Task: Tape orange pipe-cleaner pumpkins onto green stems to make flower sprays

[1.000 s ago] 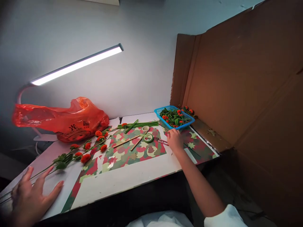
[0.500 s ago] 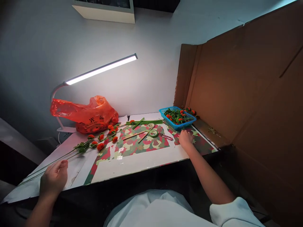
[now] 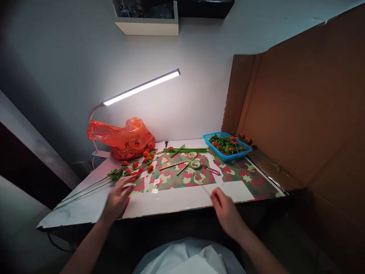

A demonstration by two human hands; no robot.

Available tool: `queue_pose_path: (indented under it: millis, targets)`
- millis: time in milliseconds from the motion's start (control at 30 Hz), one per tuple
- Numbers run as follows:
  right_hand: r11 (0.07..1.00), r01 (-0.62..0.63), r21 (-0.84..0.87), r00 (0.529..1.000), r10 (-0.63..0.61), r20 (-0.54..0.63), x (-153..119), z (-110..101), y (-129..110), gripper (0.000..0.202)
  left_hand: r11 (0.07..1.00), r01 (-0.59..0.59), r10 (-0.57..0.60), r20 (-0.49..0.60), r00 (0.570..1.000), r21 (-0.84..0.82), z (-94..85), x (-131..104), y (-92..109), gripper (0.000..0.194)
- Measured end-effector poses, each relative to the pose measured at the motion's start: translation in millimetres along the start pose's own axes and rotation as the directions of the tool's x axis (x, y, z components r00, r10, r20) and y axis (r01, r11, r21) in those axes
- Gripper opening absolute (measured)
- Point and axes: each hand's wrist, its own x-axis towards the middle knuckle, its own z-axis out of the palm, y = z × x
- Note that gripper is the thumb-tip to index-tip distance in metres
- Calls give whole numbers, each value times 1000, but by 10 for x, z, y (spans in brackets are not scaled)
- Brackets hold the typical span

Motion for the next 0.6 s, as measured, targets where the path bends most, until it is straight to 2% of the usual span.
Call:
queue_pose_path:
  millis: [33,67,100,133,167,200,267,300,367,433,500,600]
  targets:
    - [997,0,74,999,-3,39,-136,164,-46,27,970,100,-77,111,991,-223,221,6,119,43]
    - [993,-11,120,997,2,74,-255,318,-79,28,877,236,-146,236,961,-418,447,27,220,45]
    - [989,-25,148,994,9,105,-346,448,-101,28,741,387,-211,358,910,-548,665,65,297,44]
    - [987,-34,159,990,12,137,-398,540,-114,28,604,502,-273,432,860,-619,868,123,347,40]
    - [986,-24,162,978,-10,209,-401,585,-120,26,491,563,-343,446,827,-665,1046,200,371,33]
    - [986,-1,166,957,-47,285,-348,582,-124,24,462,572,-375,435,819,-678,1196,295,374,28]
    - [989,61,135,935,-104,339,-65,450,-129,23,438,601,-403,451,796,-669,1403,532,337,25]
    - [992,88,95,946,-113,305,155,344,-132,23,430,624,-410,475,778,-652,1462,670,310,26]
    - [986,99,-135,993,-90,73,690,137,-128,26,430,663,-413,519,748,-613,1513,963,267,33]
    - [972,74,-223,997,-73,13,1231,32,-101,20,452,690,-409,556,724,-565,1511,1237,245,34]
    - [956,63,-286,998,-52,45,1654,76,-51,13,492,692,-393,574,718,-528,1505,1430,229,34]
    - [930,39,-366,997,-12,75,1955,321,43,19,584,634,-348,549,760,-507,1565,1471,167,34]
